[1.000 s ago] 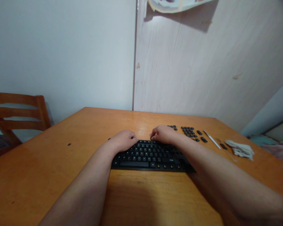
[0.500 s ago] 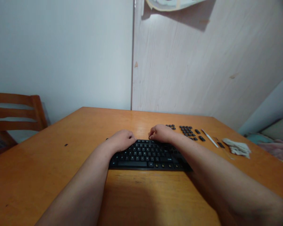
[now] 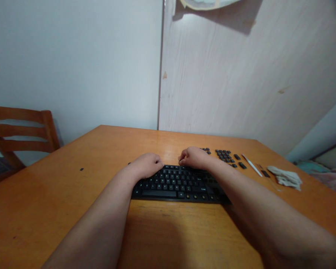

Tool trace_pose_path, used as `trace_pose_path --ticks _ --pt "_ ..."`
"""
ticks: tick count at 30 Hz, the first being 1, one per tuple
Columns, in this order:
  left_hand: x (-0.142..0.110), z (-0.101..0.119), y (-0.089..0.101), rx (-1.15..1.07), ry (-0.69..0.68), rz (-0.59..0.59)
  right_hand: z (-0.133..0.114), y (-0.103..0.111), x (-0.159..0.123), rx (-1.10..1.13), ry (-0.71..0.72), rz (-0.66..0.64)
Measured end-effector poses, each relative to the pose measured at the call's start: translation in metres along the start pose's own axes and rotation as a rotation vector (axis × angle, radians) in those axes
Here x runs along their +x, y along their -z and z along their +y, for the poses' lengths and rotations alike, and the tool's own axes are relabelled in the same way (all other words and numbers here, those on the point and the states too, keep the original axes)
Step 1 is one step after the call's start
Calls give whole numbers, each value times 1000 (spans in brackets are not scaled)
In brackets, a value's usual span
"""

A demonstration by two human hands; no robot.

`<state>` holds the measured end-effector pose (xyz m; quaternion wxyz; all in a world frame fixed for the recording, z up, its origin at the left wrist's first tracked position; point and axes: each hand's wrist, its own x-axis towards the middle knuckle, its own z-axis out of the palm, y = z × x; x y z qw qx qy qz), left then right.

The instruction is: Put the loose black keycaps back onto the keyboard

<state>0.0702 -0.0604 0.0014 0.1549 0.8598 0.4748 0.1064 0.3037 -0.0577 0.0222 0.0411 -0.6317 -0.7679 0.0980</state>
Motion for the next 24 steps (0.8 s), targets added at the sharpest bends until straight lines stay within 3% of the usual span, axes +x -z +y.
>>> trace_pose_path --ticks 5,10,16,24 --pt "0 3 1 14 4 -12 -2 10 -23 61 34 26" --pt "1 3 1 1 12 -21 -6 15 -67 227 177 -11" --pt "3 0 0 -16 -1 -26 -7 12 -114 282 218 -81" --pt "1 3 1 -41 26 -33 -6 -7 -130 297 201 -37"
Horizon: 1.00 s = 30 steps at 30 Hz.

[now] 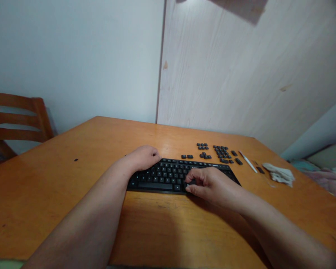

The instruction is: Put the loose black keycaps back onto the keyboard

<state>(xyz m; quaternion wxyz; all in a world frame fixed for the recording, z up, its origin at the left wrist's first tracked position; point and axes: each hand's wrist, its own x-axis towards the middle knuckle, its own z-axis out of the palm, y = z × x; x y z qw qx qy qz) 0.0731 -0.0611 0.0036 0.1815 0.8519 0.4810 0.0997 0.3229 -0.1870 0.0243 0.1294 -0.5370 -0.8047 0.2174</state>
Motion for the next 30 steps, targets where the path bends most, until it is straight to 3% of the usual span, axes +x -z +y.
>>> trace_pose_path --ticks 8,30 --pt "3 -9 -4 -22 -34 21 -8 -3 -2 -123 2 -14" --pt "0 -1 -1 6 -15 19 -19 -13 -6 -325 26 30"
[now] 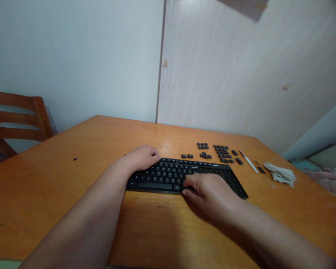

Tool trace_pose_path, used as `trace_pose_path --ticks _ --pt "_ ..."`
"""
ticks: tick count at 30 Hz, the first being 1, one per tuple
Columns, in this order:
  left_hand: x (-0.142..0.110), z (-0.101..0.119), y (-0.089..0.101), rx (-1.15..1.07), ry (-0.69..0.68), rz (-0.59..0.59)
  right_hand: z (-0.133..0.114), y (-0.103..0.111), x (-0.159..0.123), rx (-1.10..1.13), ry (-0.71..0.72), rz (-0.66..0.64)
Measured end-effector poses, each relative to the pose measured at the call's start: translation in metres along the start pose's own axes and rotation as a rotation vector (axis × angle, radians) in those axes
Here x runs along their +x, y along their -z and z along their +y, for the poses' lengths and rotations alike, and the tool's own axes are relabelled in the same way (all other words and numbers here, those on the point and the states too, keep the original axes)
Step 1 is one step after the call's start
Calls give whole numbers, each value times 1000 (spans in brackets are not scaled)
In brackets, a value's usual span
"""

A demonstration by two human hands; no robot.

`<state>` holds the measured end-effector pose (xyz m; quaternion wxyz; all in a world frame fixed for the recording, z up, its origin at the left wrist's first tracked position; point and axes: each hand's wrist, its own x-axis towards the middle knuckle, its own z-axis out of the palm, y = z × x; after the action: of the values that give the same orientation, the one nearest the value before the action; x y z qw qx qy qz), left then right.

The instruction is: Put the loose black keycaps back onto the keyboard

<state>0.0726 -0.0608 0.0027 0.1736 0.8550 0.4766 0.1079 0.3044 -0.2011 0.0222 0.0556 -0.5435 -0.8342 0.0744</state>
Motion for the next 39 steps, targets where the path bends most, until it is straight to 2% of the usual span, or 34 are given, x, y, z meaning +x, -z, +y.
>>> trace_pose_path --ticks 11,13,17,20,29,39 --pt "0 0 0 2 15 -12 -9 -3 -12 -308 147 3" --pt "-1 1 1 11 17 -17 -14 -2 -16 -376 145 -32" --pt "-2 2 2 19 10 -24 -25 5 -19 -489 136 -187" --pt "-2 3 3 22 8 -21 -28 6 -20 -515 133 -225" --pt "-1 1 2 27 -5 -15 -28 -2 -22 -539 166 -206" --pt "-1 3 3 43 -5 -36 -31 -3 -20 -537 159 -248"
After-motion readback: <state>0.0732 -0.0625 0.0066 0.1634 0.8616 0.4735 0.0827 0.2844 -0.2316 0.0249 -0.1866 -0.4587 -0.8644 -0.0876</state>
